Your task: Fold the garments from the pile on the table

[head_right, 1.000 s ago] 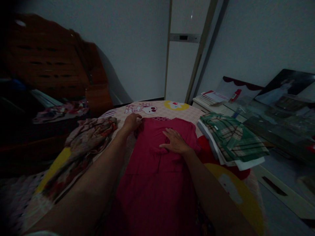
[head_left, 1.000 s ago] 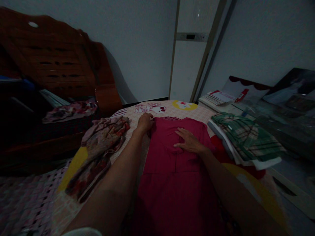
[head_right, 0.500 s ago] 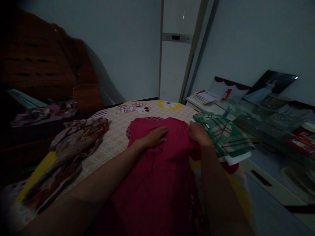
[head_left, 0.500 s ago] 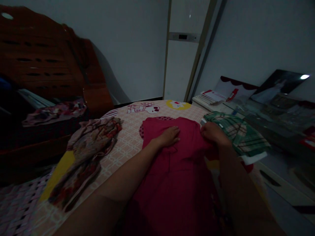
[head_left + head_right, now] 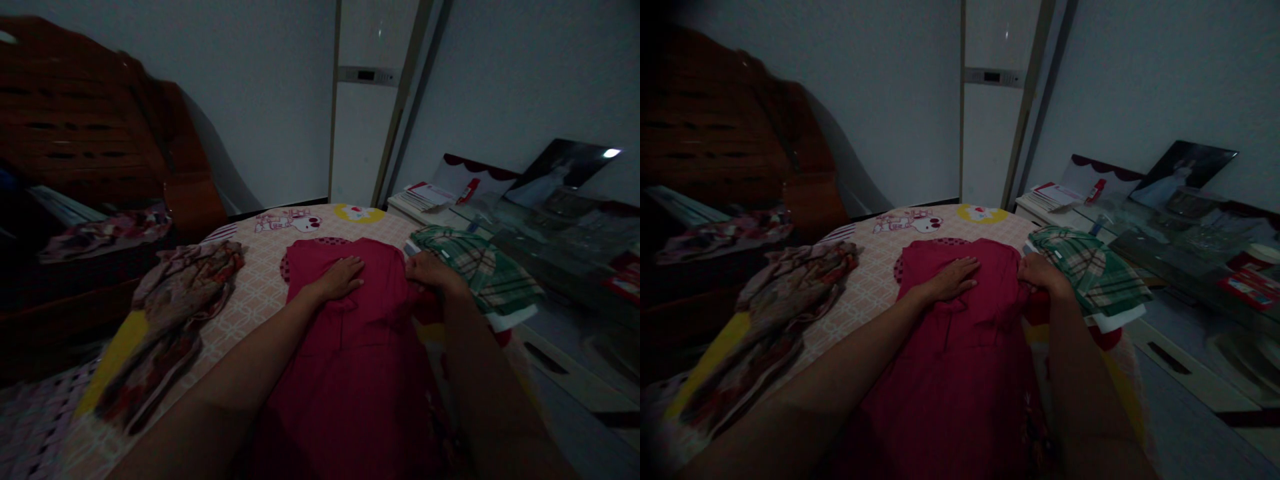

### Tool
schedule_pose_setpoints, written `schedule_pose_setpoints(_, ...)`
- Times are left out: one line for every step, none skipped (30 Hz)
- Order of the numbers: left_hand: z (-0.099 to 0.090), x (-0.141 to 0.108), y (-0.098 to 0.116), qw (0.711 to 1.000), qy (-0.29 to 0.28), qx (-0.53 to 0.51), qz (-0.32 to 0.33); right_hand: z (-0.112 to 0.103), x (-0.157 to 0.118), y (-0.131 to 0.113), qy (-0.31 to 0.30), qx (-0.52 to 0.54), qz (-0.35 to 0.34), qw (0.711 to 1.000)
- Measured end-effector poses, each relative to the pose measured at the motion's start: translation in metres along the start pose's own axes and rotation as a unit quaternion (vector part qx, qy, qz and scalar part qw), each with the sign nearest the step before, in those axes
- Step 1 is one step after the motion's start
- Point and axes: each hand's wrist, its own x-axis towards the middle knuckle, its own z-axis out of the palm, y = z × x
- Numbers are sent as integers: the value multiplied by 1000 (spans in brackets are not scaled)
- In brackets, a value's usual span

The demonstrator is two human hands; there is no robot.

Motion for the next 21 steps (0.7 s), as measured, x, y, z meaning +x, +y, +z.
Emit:
schedule_pose_setpoints(-3, 0, 2, 999, 18, -30, -1, 0, 0, 0, 4, 75, 7, 997)
schedule_pose_setpoints(-7, 1, 5, 997, 39, -66, -3, 1, 0, 0, 8, 146, 7, 989)
schedule_pose_setpoints(-11, 2, 9, 992, 59, -107, -4, 2, 1, -2, 14, 207, 4, 978)
schedule_pose_setpoints(-14, 3, 13, 985, 75, -155, -6, 6, 2, -5, 22, 259, -2, 966)
schedule_pose_setpoints(-17, 4, 17, 975, 82, -206, -9, 10, 5, -10, 31, 307, -10, 951)
schedule_pose_setpoints(-18, 4, 21, 962, 82, -261, -16, 15, 7, -16, 42, 354, -19, 934)
schedule_pose_setpoints(-19, 5, 24, 945, 77, -316, -29, 22, 10, -21, 49, 399, -33, 915)
schedule_pose_setpoints(-18, 5, 27, 926, 67, -368, -48, 28, 13, -27, 53, 442, -50, 894)
schedule_pose_setpoints(-16, 5, 29, 907, 60, -410, -70, 34, 15, -33, 53, 478, -73, 874)
schedule_pose_setpoints(-13, 5, 29, 890, 58, -441, -94, 40, 18, -36, 51, 504, -95, 857)
schedule_pose_setpoints(-10, 6, 29, 877, 62, -461, -116, 45, 20, -39, 51, 520, -115, 845)
schedule_pose_setpoints(-6, 6, 27, 868, 72, -472, -135, 48, 22, -39, 56, 526, -127, 839)
schedule_pose_setpoints(-1, 7, 25, 863, 84, -474, -151, 49, 24, -38, 69, 525, -130, 838)
schedule_pose_setpoints(3, 8, 21, 861, 97, -471, -165, 50, 26, -35, 86, 522, -128, 839)
schedule_pose_setpoints(8, 10, 18, 861, 109, -464, -178, 48, 28, -31, 107, 516, -122, 841)
schedule_pose_setpoints(11, 11, 15, 863, 120, -453, -187, 46, 30, -26, 129, 511, -114, 842)
schedule_pose_setpoints(14, 13, 12, 868, 129, -439, -192, 44, 32, -21, 153, 508, -105, 841)
schedule_pose_setpoints(15, 15, 10, 876, 139, -421, -191, 41, 34, -16, 176, 506, -97, 839)
schedule_pose_setpoints(14, 17, 8, 885, 150, -401, -185, 39, 36, -12, 198, 504, -90, 836)
schedule_pose_setpoints(12, 18, 6, 894, 163, -378, -176, 37, 38, -8, 218, 504, -83, 832)
schedule_pose_setpoints(8, 19, 3, 904, 175, -353, -167, 36, 39, -5, 235, 503, -76, 828)
